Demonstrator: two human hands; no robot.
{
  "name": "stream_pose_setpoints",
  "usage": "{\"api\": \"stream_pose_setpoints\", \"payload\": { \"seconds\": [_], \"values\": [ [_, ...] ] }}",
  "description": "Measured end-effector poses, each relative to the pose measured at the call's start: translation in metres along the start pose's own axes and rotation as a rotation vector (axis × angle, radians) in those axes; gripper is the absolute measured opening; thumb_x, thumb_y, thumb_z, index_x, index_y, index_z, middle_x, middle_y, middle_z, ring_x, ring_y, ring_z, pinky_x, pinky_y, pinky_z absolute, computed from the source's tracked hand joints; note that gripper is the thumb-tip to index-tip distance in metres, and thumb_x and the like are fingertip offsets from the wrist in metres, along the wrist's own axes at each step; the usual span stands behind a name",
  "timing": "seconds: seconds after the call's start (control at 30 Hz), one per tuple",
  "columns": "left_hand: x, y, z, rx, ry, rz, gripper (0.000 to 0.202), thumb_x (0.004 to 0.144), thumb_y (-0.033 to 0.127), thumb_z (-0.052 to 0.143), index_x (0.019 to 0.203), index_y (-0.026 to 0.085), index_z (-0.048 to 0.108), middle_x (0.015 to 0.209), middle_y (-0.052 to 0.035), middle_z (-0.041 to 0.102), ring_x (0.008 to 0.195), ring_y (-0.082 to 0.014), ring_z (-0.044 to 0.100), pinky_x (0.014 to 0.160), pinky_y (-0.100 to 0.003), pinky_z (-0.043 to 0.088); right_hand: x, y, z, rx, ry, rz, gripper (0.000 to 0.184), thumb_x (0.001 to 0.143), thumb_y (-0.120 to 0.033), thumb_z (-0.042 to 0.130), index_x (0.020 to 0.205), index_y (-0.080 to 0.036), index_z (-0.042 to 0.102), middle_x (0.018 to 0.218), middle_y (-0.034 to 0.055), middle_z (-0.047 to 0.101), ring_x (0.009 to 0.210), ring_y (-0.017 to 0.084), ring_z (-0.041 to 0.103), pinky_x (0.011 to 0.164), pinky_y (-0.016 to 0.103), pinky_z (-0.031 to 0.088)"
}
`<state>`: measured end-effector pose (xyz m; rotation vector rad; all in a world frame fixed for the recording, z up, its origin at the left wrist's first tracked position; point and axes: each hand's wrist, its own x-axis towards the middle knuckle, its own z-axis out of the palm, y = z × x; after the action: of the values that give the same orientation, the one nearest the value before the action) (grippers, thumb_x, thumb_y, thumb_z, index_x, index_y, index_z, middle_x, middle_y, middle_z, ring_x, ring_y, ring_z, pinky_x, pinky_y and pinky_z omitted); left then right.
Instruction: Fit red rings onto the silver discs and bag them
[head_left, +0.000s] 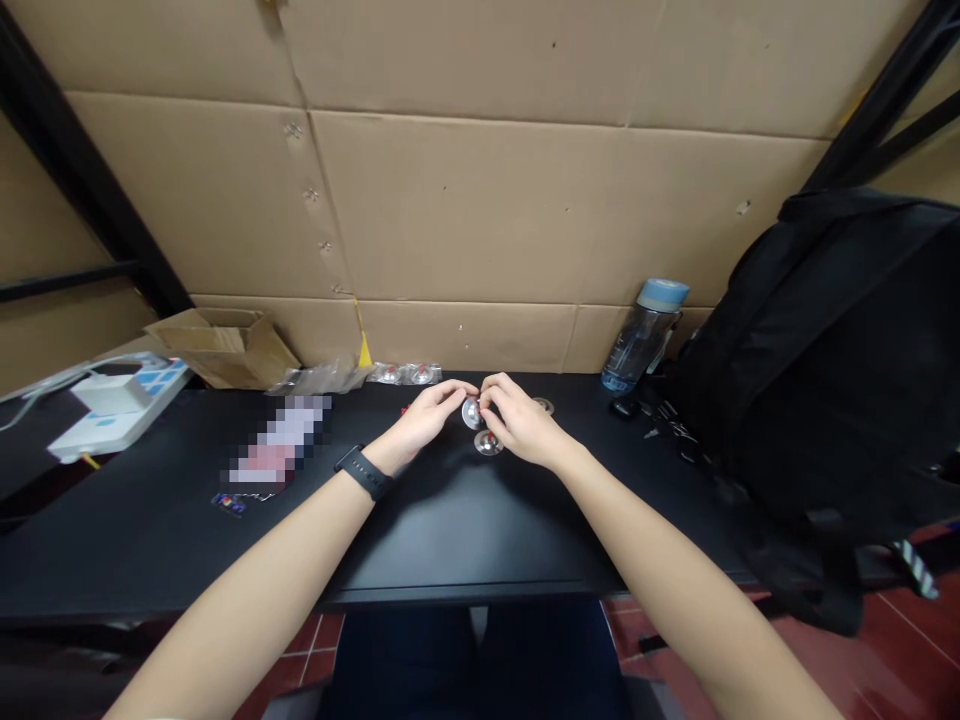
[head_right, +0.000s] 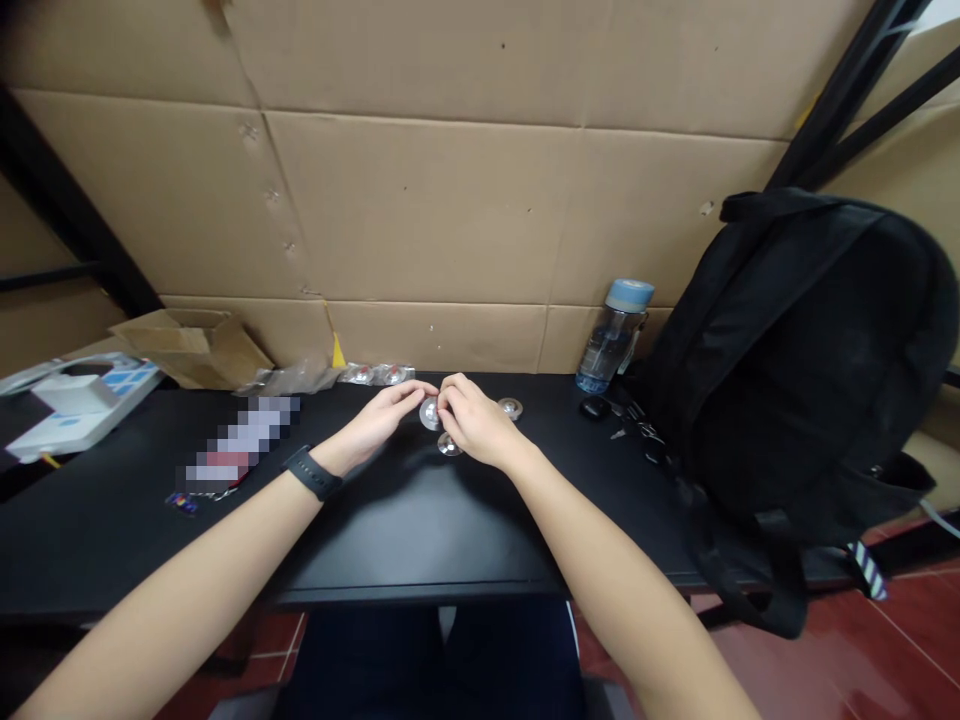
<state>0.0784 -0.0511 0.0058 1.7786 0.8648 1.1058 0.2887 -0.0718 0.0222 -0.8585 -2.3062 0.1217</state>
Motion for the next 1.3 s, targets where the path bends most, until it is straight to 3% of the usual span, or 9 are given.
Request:
{"api": "stream_pose_setpoints", "payload": {
  "seconds": [0.1, 0.27, 0.53, 0.67, 0.77, 0.87, 0.97, 1.13, 1.3],
  "values": [
    [0.001, -0.001, 0.0, 0.076, -0.059, 0.06, 0.036, 0.097, 0.047, 0.056, 0.114, 0.02, 0.071, 0.121, -0.0087, 0.071, 0.115, -0.0245, 0.063, 0.103, -0.037, 0.047, 0.0, 0.001, 0.001, -0.013, 0.004, 0.004, 0.005, 0.099, -0.022, 0.049, 0.097, -0.023, 0.053, 0.117, 0.0091, 0.054, 0.105, 0.021, 0.058, 0.093, 0.035, 0.052],
    [0.001, -0.008, -0.001, 0.315, -0.126, 0.208, 0.029, 0.088, 0.04, 0.071, 0.111, 0.023, 0.075, 0.117, -0.007, 0.072, 0.11, -0.0246, 0.065, 0.103, -0.038, 0.046, 0.0, 0.002, -0.003, -0.029, 0.024, 0.031, 0.005, 0.098, -0.024, 0.049, 0.098, -0.023, 0.054, 0.12, 0.0106, 0.053, 0.11, 0.022, 0.057, 0.093, 0.035, 0.051],
    [0.002, -0.005, -0.009, 0.457, -0.119, 0.212, 0.034, 0.097, 0.047, 0.057, 0.12, 0.027, 0.072, 0.121, -0.0064, 0.071, 0.114, -0.0249, 0.062, 0.106, -0.041, 0.043, 0.001, 0.006, -0.005, 0.004, 0.071, 0.056, 0.006, 0.098, -0.024, 0.048, 0.099, -0.023, 0.055, 0.122, 0.0103, 0.052, 0.112, 0.022, 0.057, 0.094, 0.035, 0.05],
    [0.006, -0.007, -0.036, 0.585, 0.051, 0.123, 0.037, 0.1, 0.048, 0.049, 0.124, 0.027, 0.068, 0.127, -0.0065, 0.068, 0.119, -0.0268, 0.058, 0.107, -0.044, 0.041, 0.0, 0.012, -0.008, -0.033, 0.103, 0.149, 0.004, 0.097, -0.026, 0.05, 0.096, -0.024, 0.054, 0.123, 0.0088, 0.053, 0.107, 0.021, 0.059, 0.089, 0.033, 0.051],
    [0.006, -0.01, -0.066, 0.88, 0.248, 0.018, 0.031, 0.096, 0.045, 0.054, 0.118, 0.028, 0.068, 0.126, -0.0087, 0.067, 0.121, -0.0343, 0.053, 0.103, -0.051, 0.038, -0.001, 0.019, -0.012, -0.074, 0.101, 0.203, 0.005, 0.097, -0.026, 0.051, 0.094, -0.023, 0.054, 0.122, 0.0084, 0.055, 0.103, 0.021, 0.06, 0.086, 0.032, 0.051],
    [-0.002, -0.014, -0.098, 1.151, 0.476, -0.16, 0.032, 0.09, 0.042, 0.058, 0.115, 0.024, 0.068, 0.132, -0.0174, 0.06, 0.127, -0.044, 0.043, 0.099, -0.059, 0.035, -0.003, 0.026, -0.014, -0.111, 0.098, 0.234, 0.007, 0.097, -0.028, 0.051, 0.093, -0.023, 0.055, 0.122, 0.0089, 0.055, 0.105, 0.022, 0.06, 0.087, 0.033, 0.05],
    [-0.014, -0.017, -0.129, 1.249, 0.646, -0.368, 0.04, 0.086, 0.038, 0.06, 0.119, 0.015, 0.062, 0.132, -0.0269, 0.058, 0.125, -0.0477, 0.042, 0.096, -0.061, 0.035, -0.004, 0.032, -0.013, -0.124, 0.087, 0.254, 0.009, 0.097, -0.028, 0.05, 0.092, -0.022, 0.055, 0.122, 0.009, 0.056, 0.105, 0.022, 0.061, 0.083, 0.032, 0.05],
    [-0.03, -0.026, -0.166, 1.195, 0.761, -0.59, 0.038, 0.086, 0.03, 0.057, 0.118, 0.01, 0.058, 0.104, -0.0287, 0.069, 0.113, -0.0463, 0.055, 0.093, -0.06, 0.032, -0.004, 0.035, -0.012, -0.122, 0.067, 0.268, 0.009, 0.096, -0.028, 0.051, 0.09, -0.022, 0.055, 0.12, 0.0083, 0.056, 0.101, 0.021, 0.061, 0.077, 0.03, 0.049],
    [-0.031, -0.03, -0.172, 1.13, 0.795, -0.625, 0.03, 0.082, 0.025, 0.059, 0.111, 0.016, 0.063, 0.102, -0.0225, 0.071, 0.104, -0.0417, 0.063, 0.094, -0.058, 0.029, -0.005, 0.036, -0.011, -0.117, 0.034, 0.263, 0.008, 0.094, -0.027, 0.052, 0.089, -0.021, 0.055, 0.121, 0.0079, 0.057, 0.1, 0.02, 0.061, 0.078, 0.029, 0.048]
  ]
}}
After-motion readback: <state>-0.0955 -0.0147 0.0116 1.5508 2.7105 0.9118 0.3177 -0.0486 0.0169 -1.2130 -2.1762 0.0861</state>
